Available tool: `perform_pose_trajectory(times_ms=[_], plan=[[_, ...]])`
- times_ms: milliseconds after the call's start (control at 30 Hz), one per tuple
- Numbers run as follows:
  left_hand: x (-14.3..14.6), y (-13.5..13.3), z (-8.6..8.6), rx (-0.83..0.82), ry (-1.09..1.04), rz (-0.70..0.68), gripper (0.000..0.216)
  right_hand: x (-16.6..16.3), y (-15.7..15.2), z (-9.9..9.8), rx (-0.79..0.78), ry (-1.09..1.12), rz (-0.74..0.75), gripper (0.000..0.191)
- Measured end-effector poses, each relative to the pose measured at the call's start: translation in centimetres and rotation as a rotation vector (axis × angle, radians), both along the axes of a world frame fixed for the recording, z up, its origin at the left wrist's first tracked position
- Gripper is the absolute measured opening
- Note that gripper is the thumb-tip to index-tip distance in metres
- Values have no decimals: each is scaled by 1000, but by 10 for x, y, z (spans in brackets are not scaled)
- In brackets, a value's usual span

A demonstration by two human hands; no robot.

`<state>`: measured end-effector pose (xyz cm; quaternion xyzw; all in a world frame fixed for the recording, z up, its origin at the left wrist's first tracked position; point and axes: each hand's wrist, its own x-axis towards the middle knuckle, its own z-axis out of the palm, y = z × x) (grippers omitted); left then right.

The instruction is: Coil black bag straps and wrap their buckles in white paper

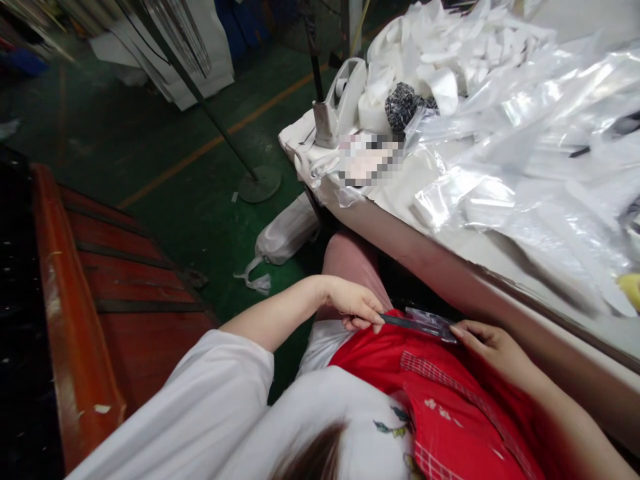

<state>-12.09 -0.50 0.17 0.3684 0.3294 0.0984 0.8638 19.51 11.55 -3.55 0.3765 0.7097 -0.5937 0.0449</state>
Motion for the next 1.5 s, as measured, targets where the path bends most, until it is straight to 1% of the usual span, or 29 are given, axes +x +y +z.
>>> perform_pose_trajectory(times_ms=[100, 200, 333, 433, 500, 567, 633, 733, 833, 867, 933, 1033, 1100, 1200, 1267, 1333, 1400, 1433, 1500], plan=[[10, 2, -5, 14, -43, 33, 40, -11, -7, 14, -28, 53, 59, 46], [20, 7, -4, 36, -69, 47, 40, -26, -12, 24, -22, 73, 81, 49], [23, 10, -2, 42, -73, 71, 42, -33, -12, 23, 2, 79, 96, 51], [17, 9, 0, 33, -40, 38, 51, -29, -8, 21, 5, 84, 78, 51], [12, 7, 4, 7, -65, 44, 51, -26, -5, 23, 9, 95, 82, 49], [9, 6, 10, -37, -142, 141, 44, -26, -3, 26, 9, 115, 127, 45], [10, 8, 18, -80, -237, 289, 36, -31, -6, 30, 33, 135, 198, 40], [22, 16, 26, -94, -392, 522, 32, -48, -18, 34, 108, 165, 274, 34], [39, 27, 30, -90, -510, 742, 37, -69, -31, 36, 119, 213, 278, 40], [44, 30, 31, -90, -530, 786, 39, -74, -34, 37, 108, 224, 269, 42], [51, 34, 33, -89, -545, 824, 40, -78, -36, 39, 86, 238, 235, 45], [51, 35, 39, -57, -520, 807, 36, -70, -33, 45, 51, 276, 163, 42], [43, 33, 44, -16, -440, 737, 29, -57, -26, 49, 7, 309, 91, 41], [26, 25, 46, 63, -192, 587, 20, -36, -15, 54, -43, 282, -15, 54], [16, 19, 43, 82, -34, 503, 23, -27, -10, 54, -29, 243, -41, 59], [11, 12, 36, 61, 47, 417, 36, -24, -9, 53, 72, 226, -27, 51], [11, 6, 27, 2, 66, 319, 49, -24, -9, 52, 254, 223, 13, 40], [13, 3, 23, -43, 56, 278, 51, -25, -10, 51, 356, 226, 34, 35], [18, -1, 18, -159, -17, 221, 48, -25, -12, 50, 538, 238, 48, 29]])
